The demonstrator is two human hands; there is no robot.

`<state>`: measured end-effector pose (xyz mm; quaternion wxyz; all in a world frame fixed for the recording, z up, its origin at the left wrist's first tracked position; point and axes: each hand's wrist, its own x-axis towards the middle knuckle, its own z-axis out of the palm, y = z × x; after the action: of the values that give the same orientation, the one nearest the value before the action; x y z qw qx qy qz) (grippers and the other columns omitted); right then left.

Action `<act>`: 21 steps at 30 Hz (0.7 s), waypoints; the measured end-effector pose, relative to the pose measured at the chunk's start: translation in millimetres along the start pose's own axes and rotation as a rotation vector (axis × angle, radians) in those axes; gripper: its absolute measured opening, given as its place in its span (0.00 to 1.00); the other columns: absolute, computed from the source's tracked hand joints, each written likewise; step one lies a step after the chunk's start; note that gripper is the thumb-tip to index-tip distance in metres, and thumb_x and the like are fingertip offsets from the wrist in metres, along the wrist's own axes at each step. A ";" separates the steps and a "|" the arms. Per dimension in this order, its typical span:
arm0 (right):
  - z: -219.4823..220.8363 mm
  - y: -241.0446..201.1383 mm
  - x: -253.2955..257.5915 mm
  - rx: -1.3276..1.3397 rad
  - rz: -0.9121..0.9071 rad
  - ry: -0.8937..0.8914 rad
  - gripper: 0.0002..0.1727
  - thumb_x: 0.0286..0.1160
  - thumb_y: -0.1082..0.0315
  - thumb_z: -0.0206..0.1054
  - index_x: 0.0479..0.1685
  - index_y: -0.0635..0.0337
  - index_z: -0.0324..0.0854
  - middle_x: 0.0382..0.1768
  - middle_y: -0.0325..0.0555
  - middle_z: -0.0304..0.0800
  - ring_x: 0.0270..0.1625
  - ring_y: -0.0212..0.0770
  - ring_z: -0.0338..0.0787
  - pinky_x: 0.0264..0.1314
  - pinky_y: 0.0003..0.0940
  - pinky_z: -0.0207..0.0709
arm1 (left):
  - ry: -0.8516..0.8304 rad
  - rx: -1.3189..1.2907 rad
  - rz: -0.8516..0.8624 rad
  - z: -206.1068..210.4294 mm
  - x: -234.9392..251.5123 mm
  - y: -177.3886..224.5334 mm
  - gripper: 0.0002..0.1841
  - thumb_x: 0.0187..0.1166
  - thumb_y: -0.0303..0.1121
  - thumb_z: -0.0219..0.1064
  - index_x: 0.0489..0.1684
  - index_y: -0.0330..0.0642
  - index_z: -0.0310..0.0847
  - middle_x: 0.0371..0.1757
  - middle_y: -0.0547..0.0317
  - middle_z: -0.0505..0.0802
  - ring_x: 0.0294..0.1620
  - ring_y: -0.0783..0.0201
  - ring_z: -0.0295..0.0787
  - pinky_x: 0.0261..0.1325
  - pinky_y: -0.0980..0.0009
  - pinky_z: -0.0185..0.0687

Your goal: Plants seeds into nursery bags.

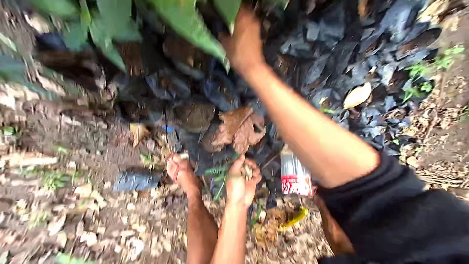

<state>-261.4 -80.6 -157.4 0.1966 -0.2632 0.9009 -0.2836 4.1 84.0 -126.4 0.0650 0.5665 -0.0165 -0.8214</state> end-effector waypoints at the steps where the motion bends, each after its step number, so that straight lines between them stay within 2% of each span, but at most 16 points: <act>1: -10.9 2.7 -25.3 -0.007 -0.059 -0.005 0.26 0.66 0.59 0.75 0.63 0.62 0.86 0.63 0.61 0.88 0.69 0.60 0.85 0.70 0.60 0.78 | -0.001 -0.014 0.012 -0.8 -1.1 0.7 0.25 0.95 0.43 0.39 0.31 0.43 0.79 0.28 0.58 0.87 0.25 0.66 0.83 0.28 0.72 0.82; 2: -25.3 3.1 -50.3 -0.005 -0.099 -0.054 0.23 0.68 0.57 0.74 0.60 0.59 0.88 0.60 0.55 0.90 0.67 0.55 0.85 0.68 0.57 0.77 | -0.009 -0.037 0.034 -0.9 -0.3 3.0 0.26 0.95 0.43 0.39 0.35 0.41 0.81 0.32 0.55 0.89 0.30 0.62 0.88 0.34 0.69 0.86; 3: -42.1 2.4 -78.1 -0.011 -0.136 -0.136 0.21 0.71 0.57 0.72 0.61 0.57 0.88 0.60 0.50 0.89 0.66 0.49 0.85 0.67 0.53 0.78 | -0.030 -0.069 0.062 -1.0 1.1 6.2 0.27 0.95 0.43 0.38 0.39 0.39 0.84 0.36 0.51 0.92 0.36 0.59 0.91 0.41 0.64 0.89; 4: -57.8 3.9 -110.1 -0.015 -0.176 -0.244 0.18 0.74 0.61 0.70 0.60 0.56 0.88 0.58 0.47 0.89 0.61 0.43 0.88 0.64 0.47 0.82 | -0.060 -0.101 0.093 -1.6 1.6 8.7 0.28 0.95 0.43 0.37 0.43 0.38 0.85 0.41 0.49 0.93 0.41 0.56 0.93 0.47 0.61 0.90; 6: -74.9 17.5 -176.1 0.029 -0.212 -0.444 0.07 0.77 0.68 0.71 0.49 0.58 0.89 0.43 0.44 0.92 0.42 0.38 0.92 0.47 0.42 0.89 | -0.080 -0.154 0.140 -1.8 2.5 13.0 0.27 0.95 0.42 0.38 0.48 0.37 0.86 0.45 0.48 0.93 0.46 0.54 0.93 0.55 0.57 0.90; 7: -74.9 29.1 -200.8 0.040 -0.201 -0.508 0.05 0.75 0.70 0.73 0.45 0.56 0.91 0.39 0.42 0.92 0.38 0.36 0.92 0.43 0.40 0.89 | -0.070 -0.165 0.155 -2.1 3.1 14.5 0.26 0.95 0.42 0.39 0.50 0.37 0.85 0.45 0.48 0.93 0.46 0.55 0.93 0.56 0.58 0.90; 9: -70.6 50.1 -231.7 0.040 -0.174 -0.566 0.07 0.73 0.70 0.75 0.47 0.53 0.93 0.41 0.38 0.91 0.39 0.33 0.90 0.43 0.35 0.88 | -0.071 -0.174 0.169 -5.1 4.8 14.5 0.25 0.95 0.42 0.39 0.56 0.37 0.84 0.47 0.48 0.92 0.46 0.58 0.91 0.58 0.60 0.88; 11: -66.4 60.8 -244.0 0.050 -0.208 -0.557 0.09 0.74 0.70 0.73 0.50 0.52 0.94 0.47 0.39 0.91 0.45 0.33 0.90 0.49 0.34 0.89 | -0.067 -0.162 0.180 -5.5 6.7 13.2 0.25 0.95 0.42 0.39 0.56 0.37 0.84 0.48 0.49 0.92 0.46 0.60 0.90 0.56 0.63 0.87; 14: -57.9 62.3 -253.5 0.031 -0.273 -0.556 0.08 0.75 0.64 0.74 0.48 0.50 0.95 0.44 0.40 0.91 0.47 0.35 0.91 0.51 0.36 0.89 | -0.077 -0.139 0.181 -1.7 6.8 11.0 0.26 0.95 0.41 0.39 0.56 0.38 0.85 0.47 0.51 0.93 0.45 0.62 0.91 0.52 0.66 0.88; 17: -49.9 58.5 -264.3 -0.065 -0.270 -0.553 0.11 0.74 0.58 0.75 0.47 0.52 0.94 0.46 0.45 0.92 0.50 0.42 0.93 0.52 0.42 0.89 | -0.068 -0.101 0.186 0.2 6.3 6.6 0.25 0.96 0.41 0.39 0.59 0.38 0.86 0.52 0.51 0.93 0.52 0.62 0.91 0.58 0.64 0.87; 19: -44.7 58.4 -267.6 -0.121 -0.267 -0.511 0.11 0.76 0.59 0.73 0.46 0.55 0.92 0.45 0.48 0.92 0.48 0.44 0.93 0.50 0.44 0.89 | -0.067 -0.103 0.191 1.7 7.3 4.6 0.25 0.96 0.39 0.40 0.60 0.36 0.85 0.53 0.50 0.93 0.53 0.62 0.91 0.59 0.65 0.86; 21: -43.2 57.7 -265.6 -0.156 -0.264 -0.506 0.10 0.76 0.60 0.72 0.43 0.56 0.91 0.39 0.47 0.90 0.41 0.45 0.92 0.43 0.44 0.88 | -0.058 -0.123 0.191 3.1 7.3 3.6 0.24 0.96 0.39 0.41 0.59 0.35 0.85 0.51 0.49 0.93 0.52 0.61 0.91 0.58 0.65 0.87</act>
<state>-95.7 133.0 -105.5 0.3554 -0.4546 0.8005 -0.1620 -1.0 79.4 -131.7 0.1769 0.5331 -0.0219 -0.8271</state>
